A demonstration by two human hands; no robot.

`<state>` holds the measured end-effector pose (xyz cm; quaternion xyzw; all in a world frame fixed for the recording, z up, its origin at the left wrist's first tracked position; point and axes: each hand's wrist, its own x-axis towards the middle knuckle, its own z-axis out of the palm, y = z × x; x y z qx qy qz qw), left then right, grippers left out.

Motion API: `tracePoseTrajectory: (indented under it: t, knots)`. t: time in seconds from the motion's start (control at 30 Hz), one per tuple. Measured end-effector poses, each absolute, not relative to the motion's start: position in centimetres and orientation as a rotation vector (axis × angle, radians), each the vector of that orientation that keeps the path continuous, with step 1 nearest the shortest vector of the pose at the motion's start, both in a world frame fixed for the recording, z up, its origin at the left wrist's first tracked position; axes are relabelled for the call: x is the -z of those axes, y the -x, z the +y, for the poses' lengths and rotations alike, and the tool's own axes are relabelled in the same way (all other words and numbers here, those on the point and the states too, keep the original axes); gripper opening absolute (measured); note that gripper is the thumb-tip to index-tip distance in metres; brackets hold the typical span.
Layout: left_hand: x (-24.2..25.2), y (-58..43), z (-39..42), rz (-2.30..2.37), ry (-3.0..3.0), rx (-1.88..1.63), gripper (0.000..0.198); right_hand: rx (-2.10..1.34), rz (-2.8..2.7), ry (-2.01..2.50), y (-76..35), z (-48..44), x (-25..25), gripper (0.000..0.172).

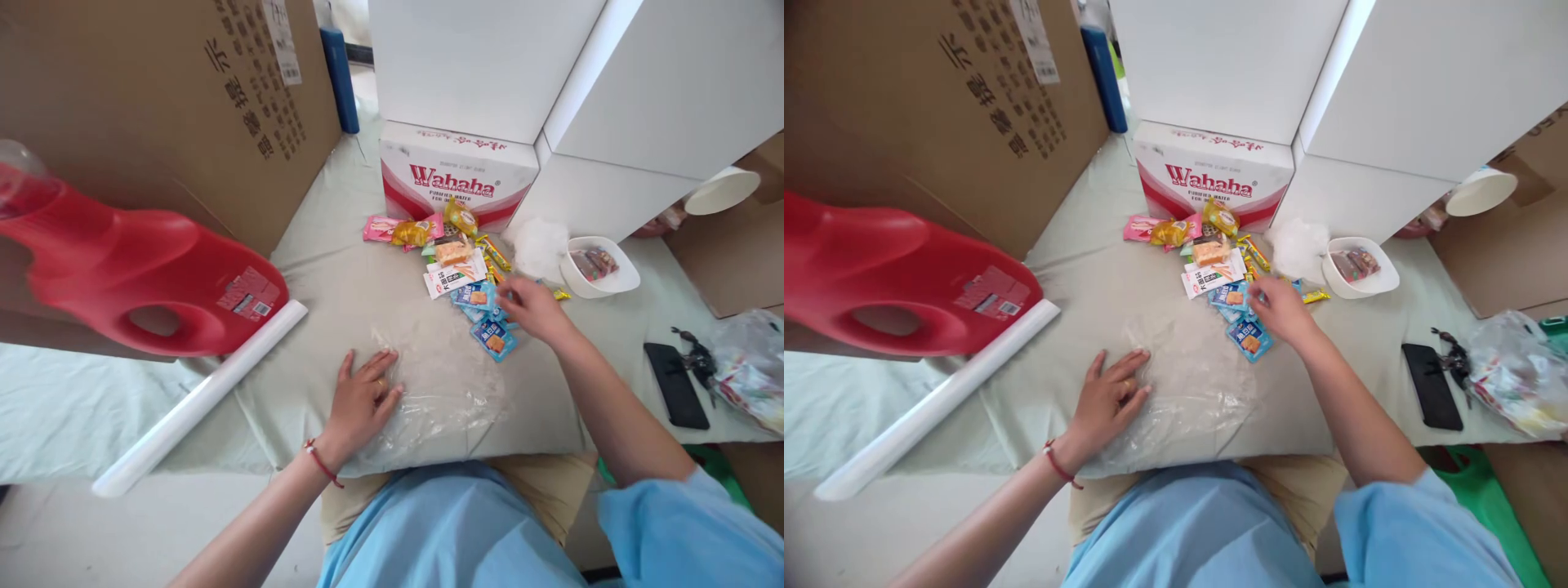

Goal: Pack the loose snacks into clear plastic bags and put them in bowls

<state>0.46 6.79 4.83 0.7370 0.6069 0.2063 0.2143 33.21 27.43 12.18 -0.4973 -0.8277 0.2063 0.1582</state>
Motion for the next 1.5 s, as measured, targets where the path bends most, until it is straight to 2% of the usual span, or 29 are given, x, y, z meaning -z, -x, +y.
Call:
tracePoseTrajectory:
  t: [0.07, 0.13, 0.27, 0.37, 0.43, 0.53, 0.6, 0.67, 0.73, 0.83, 0.9, 0.93, 1.0, 1.3, 1.5]
  knots:
    - [-4.9, -0.9, 6.9, 1.676, -2.113, -0.53, 0.043, -0.284, -2.425, 1.287, -29.9, 31.6, -11.7, 0.039]
    - [-4.8, -1.1, 6.8, 1.694, -2.155, -0.517, 0.04, -0.174, -2.521, 1.181, -27.1, 34.9, -10.9, 0.053]
    - [-4.2, -0.9, 6.5, 1.766, -2.174, -0.567, 0.024, -0.272, -2.6, 1.163, -25.5, 37.9, -10.5, 0.045]
    - [-3.7, -0.8, 6.2, 1.799, -2.166, -0.656, 0.011, -0.405, -2.377, 1.185, -27.0, 36.7, -12.0, 0.045]
    - [-3.5, -0.9, 6.2, 1.811, -2.159, -0.697, 0.025, -0.646, -2.198, 1.187, -28.2, 34.4, -13.5, 0.045]
    - [-3.6, -1.1, 6.3, 1.797, -2.159, -0.671, 0.049, -1.298, -2.068, 1.166, -28.8, 29.9, -14.6, 0.042]
    - [-3.9, -1.2, 6.4, 1.782, -2.15, -0.61, 0.059, -1.679, -2.081, 1.08, -28.2, 26.9, -13.9, 0.038]
    - [-4.1, -1.3, 6.5, 1.775, -2.137, -0.544, 0.064, -1.855, -2.153, 1.0, -27.0, 24.4, -12.3, 0.037]
    - [-4.3, -1.4, 6.5, 1.775, -2.133, -0.491, 0.066, -1.753, -2.329, 0.999, -25.9, 22.6, -10.6, 0.036]
    - [-4.6, -1.5, 6.5, 1.785, -2.137, -0.448, 0.066, -1.063, -2.649, 1.038, -25.1, 21.1, -9.2, 0.033]
    - [-4.8, -1.6, 6.6, 1.784, -2.148, -0.43, 0.066, -0.704, -2.764, 0.909, -25.2, 20.5, -9.1, 0.044]
    - [-4.9, -1.7, 6.6, 1.784, -2.154, -0.422, 0.065, -0.633, -2.808, 0.829, -25.3, 20.2, -9.2, 0.051]
    - [-5.0, -1.8, 6.6, 1.812, -2.152, -0.403, 0.062, -0.612, -2.88, 0.745, -25.7, 19.7, -9.0, 0.058]
    - [-5.1, -0.4, 5.5, 2.044, -2.059, -0.317, 0.055, -0.698, -2.674, 1.0, -31.2, 17.5, -6.1, 0.056]
    - [-5.1, -0.5, 5.4, 2.045, -2.053, -0.33, 0.057, -0.732, -2.505, 1.014, -31.6, 17.5, -8.3, 0.053]
